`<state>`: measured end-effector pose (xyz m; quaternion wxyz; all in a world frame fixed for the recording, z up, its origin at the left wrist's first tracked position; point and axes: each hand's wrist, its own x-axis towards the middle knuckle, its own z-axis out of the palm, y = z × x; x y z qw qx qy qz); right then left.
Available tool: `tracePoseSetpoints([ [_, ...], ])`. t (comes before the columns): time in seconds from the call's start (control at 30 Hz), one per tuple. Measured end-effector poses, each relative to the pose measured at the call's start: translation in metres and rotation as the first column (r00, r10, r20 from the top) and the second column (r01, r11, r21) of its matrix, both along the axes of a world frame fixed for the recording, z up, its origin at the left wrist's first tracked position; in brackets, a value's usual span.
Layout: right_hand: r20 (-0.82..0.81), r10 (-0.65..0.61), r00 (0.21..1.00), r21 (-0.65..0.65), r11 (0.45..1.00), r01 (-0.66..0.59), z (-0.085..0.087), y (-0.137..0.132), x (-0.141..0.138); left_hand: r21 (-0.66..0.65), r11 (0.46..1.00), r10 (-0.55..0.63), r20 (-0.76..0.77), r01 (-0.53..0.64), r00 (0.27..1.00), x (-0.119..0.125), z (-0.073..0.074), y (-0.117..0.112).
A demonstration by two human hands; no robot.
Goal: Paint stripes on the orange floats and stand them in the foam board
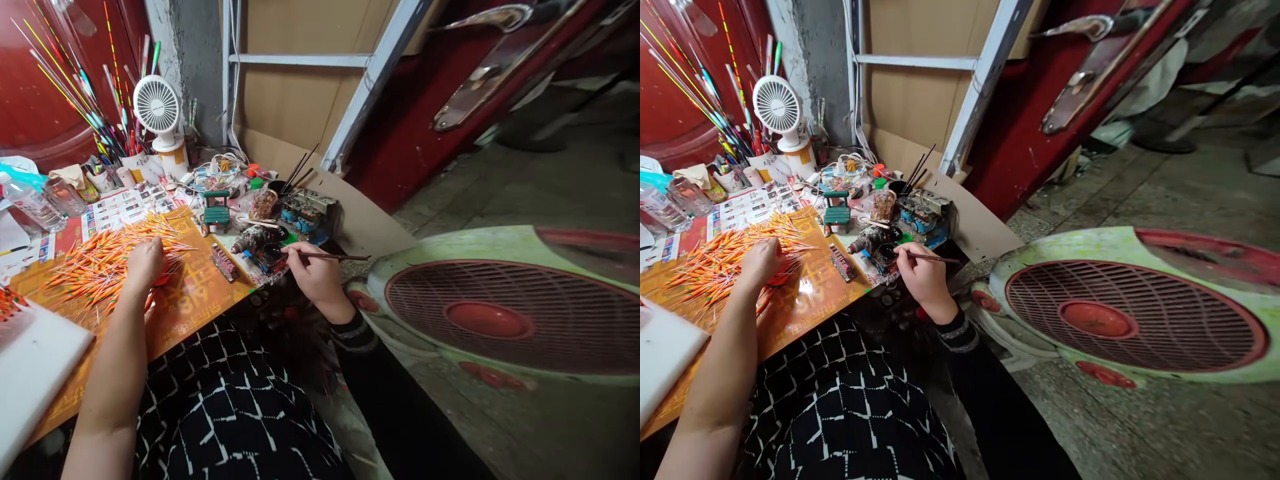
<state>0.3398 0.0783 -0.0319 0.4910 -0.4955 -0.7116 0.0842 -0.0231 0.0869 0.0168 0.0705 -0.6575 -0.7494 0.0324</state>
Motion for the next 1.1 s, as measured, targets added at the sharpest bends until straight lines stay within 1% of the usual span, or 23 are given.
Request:
tracePoseSetpoints([
  [0.1,-0.004,0.022,1.000,-0.023,0.999,-0.022,0.001,0.000,0.001,0.034,0.999,0.017,0.059,-0.019,0.998,0.009,0.006,-0.002],
  [0.17,-0.020,0.037,0.999,-0.052,0.998,-0.038,0.003,-0.001,0.001,0.068,0.998,0.006,0.121,-0.014,0.993,0.014,0.009,-0.003],
  [0.23,-0.046,0.048,0.998,-0.065,0.997,-0.050,0.005,-0.003,0.001,0.109,0.994,-0.037,0.219,0.014,0.975,0.018,0.009,-0.002],
  [0.3,-0.065,0.051,0.997,-0.063,0.996,-0.055,0.005,-0.005,0.001,0.153,0.986,-0.112,0.359,0.060,0.926,0.022,0.007,0.000],
  [0.33,-0.068,0.052,0.996,-0.063,0.996,-0.056,0.004,-0.005,0.001,0.167,0.982,-0.153,0.445,0.086,0.882,0.025,0.005,0.001],
  [0.37,-0.068,0.053,0.996,-0.064,0.996,-0.058,0.003,-0.005,0.002,0.170,0.979,-0.189,0.538,0.114,0.822,0.028,0.003,0.001],
  [0.4,-0.068,0.056,0.996,-0.064,0.996,-0.060,0.002,-0.006,0.003,0.163,0.977,-0.212,0.632,0.140,0.745,0.032,0.001,0.001],
  [0.47,-0.067,0.063,0.996,-0.060,0.996,-0.067,0.001,-0.007,0.005,0.126,0.973,-0.216,0.796,0.194,0.566,0.040,-0.002,0.000],
  [0.53,-0.069,0.071,0.995,-0.050,0.996,-0.075,0.000,-0.010,0.007,0.082,0.965,-0.183,0.891,0.250,0.415,0.048,-0.002,-0.004],
  [0.6,-0.076,0.081,0.994,-0.051,0.995,-0.085,0.001,-0.014,0.010,0.056,0.955,-0.154,0.934,0.292,0.322,0.054,0.000,-0.008],
  [0.7,-0.093,0.083,0.992,-0.088,0.992,-0.091,0.006,-0.020,0.013,0.034,0.936,-0.122,0.965,0.350,0.234,0.059,0.003,-0.013],
  [0.8,-0.109,0.044,0.993,-0.125,0.991,-0.057,0.012,-0.025,0.016,0.021,0.907,-0.093,0.984,0.421,0.152,0.058,0.002,-0.012],
  [0.9,-0.137,0.010,0.991,-0.133,0.991,-0.028,0.014,-0.025,0.019,0.016,0.892,-0.074,0.991,0.451,0.113,0.057,-0.001,-0.011],
  [1.1,-0.192,0.036,0.981,-0.154,0.986,-0.067,0.011,-0.021,0.024,0.022,0.893,-0.058,0.996,0.450,0.067,0.056,-0.002,-0.010],
])
